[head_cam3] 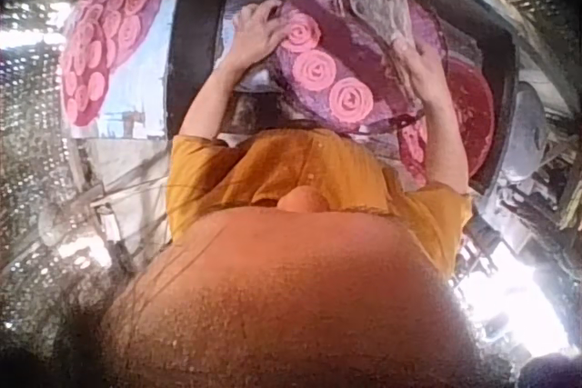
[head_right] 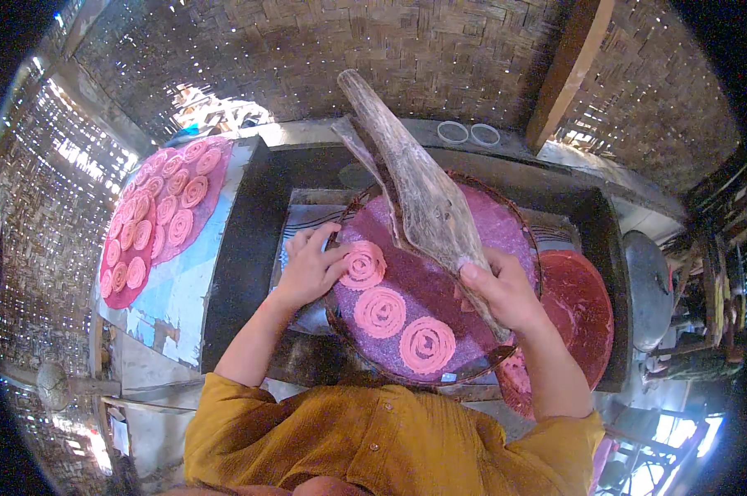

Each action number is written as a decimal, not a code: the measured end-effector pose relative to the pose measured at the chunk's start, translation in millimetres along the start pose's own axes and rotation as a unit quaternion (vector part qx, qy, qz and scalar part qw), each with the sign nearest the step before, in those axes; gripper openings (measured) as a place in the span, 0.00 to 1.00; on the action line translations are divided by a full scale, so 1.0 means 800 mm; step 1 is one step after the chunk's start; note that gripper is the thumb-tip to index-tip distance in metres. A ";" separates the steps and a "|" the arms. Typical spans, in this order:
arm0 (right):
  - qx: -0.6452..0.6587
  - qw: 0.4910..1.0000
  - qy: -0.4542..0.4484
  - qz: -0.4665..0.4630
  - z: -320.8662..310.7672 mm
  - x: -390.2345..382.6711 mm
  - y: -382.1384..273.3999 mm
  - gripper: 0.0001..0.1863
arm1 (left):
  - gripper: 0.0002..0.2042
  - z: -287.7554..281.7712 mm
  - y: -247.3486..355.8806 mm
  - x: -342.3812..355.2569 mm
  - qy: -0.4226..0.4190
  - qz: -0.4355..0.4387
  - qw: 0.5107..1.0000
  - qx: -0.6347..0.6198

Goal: The person uses a piping bag to apply pink batter in a spiral pattern onto a round purple tray. They repeatedly refill the piping bag from a red bowl of batter and continue filling the tray with individual cake swirls.

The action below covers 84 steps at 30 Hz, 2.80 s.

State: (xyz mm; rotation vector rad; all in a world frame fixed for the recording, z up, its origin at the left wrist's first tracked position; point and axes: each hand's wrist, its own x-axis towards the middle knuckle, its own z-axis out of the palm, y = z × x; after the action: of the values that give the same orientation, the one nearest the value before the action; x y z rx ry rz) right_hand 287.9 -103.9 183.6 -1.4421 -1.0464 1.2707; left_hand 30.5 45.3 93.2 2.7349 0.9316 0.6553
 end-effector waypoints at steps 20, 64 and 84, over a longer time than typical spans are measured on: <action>0.015 0.971 -0.102 0.218 -0.049 -0.017 0.002 0.29 | 0.33 0.010 0.048 0.183 0.035 -0.035 0.278 -0.959; -0.314 0.947 0.044 0.058 -0.009 -0.082 -0.061 0.24 | 0.32 -0.069 0.093 0.150 0.079 0.027 0.293 -0.952; -0.376 0.924 0.064 -0.026 0.003 -0.071 -0.047 0.26 | 0.33 -0.092 0.084 0.150 0.093 0.001 0.313 -0.945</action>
State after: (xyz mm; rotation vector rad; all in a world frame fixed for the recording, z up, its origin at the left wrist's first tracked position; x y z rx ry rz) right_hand 278.7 -150.6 232.3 -2.0086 -1.5620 0.7323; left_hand 117.3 68.5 220.8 0.3830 -0.2148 0.9426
